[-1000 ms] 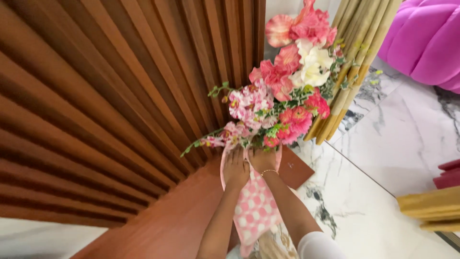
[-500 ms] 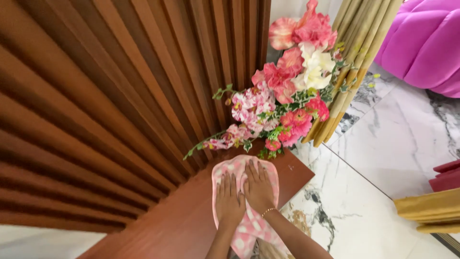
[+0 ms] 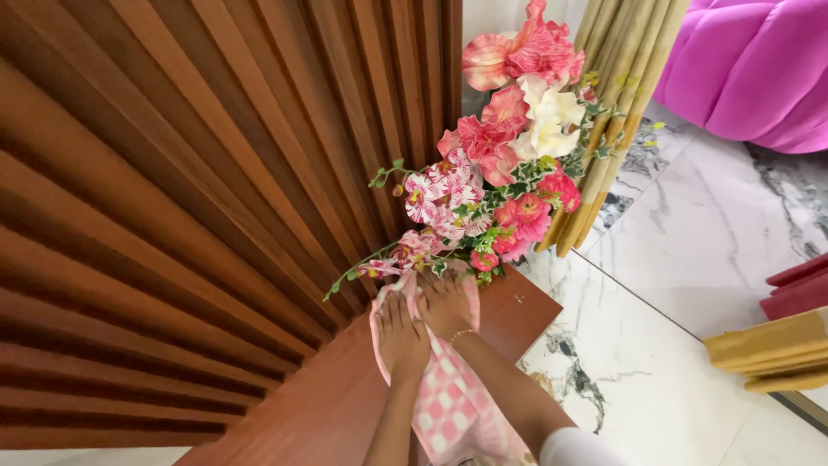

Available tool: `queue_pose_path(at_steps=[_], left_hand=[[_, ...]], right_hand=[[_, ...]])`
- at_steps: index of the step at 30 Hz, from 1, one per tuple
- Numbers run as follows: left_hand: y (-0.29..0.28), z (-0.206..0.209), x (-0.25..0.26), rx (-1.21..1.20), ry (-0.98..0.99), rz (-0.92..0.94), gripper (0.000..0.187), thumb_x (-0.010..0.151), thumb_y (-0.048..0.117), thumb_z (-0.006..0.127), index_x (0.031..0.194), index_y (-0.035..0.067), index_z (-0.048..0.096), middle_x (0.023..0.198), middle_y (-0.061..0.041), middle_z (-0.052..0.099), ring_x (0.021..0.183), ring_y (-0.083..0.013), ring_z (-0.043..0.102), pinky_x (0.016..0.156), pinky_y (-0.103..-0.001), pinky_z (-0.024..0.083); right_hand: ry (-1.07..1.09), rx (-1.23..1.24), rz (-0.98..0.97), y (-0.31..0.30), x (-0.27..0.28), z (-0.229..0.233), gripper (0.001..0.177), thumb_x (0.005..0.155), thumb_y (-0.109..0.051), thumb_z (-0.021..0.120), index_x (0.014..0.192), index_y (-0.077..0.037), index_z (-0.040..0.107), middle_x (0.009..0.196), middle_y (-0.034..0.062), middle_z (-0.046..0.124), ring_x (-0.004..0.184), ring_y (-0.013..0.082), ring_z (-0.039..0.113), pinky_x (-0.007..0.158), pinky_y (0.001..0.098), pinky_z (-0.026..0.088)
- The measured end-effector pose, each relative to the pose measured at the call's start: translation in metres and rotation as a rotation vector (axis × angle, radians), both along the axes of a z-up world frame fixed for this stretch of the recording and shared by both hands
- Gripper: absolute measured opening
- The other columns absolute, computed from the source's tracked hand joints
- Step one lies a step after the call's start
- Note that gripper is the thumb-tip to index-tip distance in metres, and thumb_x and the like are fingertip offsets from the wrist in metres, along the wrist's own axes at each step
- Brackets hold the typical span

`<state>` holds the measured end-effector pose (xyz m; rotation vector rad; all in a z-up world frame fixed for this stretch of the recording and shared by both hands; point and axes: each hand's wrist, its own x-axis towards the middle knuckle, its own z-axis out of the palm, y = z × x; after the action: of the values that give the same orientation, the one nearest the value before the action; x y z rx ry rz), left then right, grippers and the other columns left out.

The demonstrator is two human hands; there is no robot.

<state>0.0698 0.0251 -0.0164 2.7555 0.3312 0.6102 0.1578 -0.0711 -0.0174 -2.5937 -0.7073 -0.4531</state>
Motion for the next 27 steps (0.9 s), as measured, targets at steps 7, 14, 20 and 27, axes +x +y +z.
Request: queue_pose_path(at_steps=[7, 14, 20, 27], left_hand=[[-0.003, -0.001, -0.026, 0.024, 0.045, -0.017, 0.064, 0.092, 0.026, 0.044, 0.15, -0.002, 0.042, 0.161, -0.019, 0.038, 0.151, -0.0324, 0.03, 0.124, -0.046, 0.017], [-0.016, 0.001, -0.099, 0.013, 0.037, -0.077, 0.067, 0.091, 0.028, 0.045, 0.152, 0.0, 0.04, 0.161, -0.016, 0.036, 0.152, -0.0294, 0.026, 0.125, -0.046, 0.016], [-0.01, 0.006, -0.081, -0.018, 0.12, -0.026, 0.068, 0.089, 0.026, 0.045, 0.153, 0.002, 0.037, 0.163, -0.013, 0.033, 0.153, -0.0274, 0.023, 0.125, -0.046, 0.013], [0.01, 0.002, -0.043, 0.008, 0.077, 0.015, 0.064, 0.091, 0.022, 0.042, 0.152, 0.003, 0.04, 0.164, -0.013, 0.033, 0.154, -0.0276, 0.025, 0.125, -0.046, 0.015]], right_hand=[[-0.052, -0.016, 0.034, -0.015, -0.027, 0.0, 0.054, 0.096, -0.03, 0.049, 0.146, -0.01, 0.055, 0.156, 0.0098, 0.048, 0.142, 0.0392, 0.04, 0.121, 0.0542, 0.024], [0.029, -0.003, 0.121, -0.036, -0.102, 0.017, 0.058, 0.096, -0.026, 0.047, 0.15, -0.005, 0.047, 0.163, 0.0127, 0.036, 0.153, 0.0365, 0.025, 0.124, 0.0522, 0.016], [0.05, 0.003, 0.113, -0.02, -0.084, 0.023, 0.058, 0.096, -0.025, 0.047, 0.15, -0.005, 0.046, 0.164, 0.0121, 0.035, 0.153, 0.037, 0.024, 0.123, 0.0531, 0.015], [0.017, 0.015, 0.099, 0.008, -0.043, 0.017, 0.053, 0.094, -0.025, 0.046, 0.142, -0.004, 0.056, 0.162, 0.0108, 0.038, 0.151, 0.0392, 0.026, 0.122, 0.0535, 0.018]])
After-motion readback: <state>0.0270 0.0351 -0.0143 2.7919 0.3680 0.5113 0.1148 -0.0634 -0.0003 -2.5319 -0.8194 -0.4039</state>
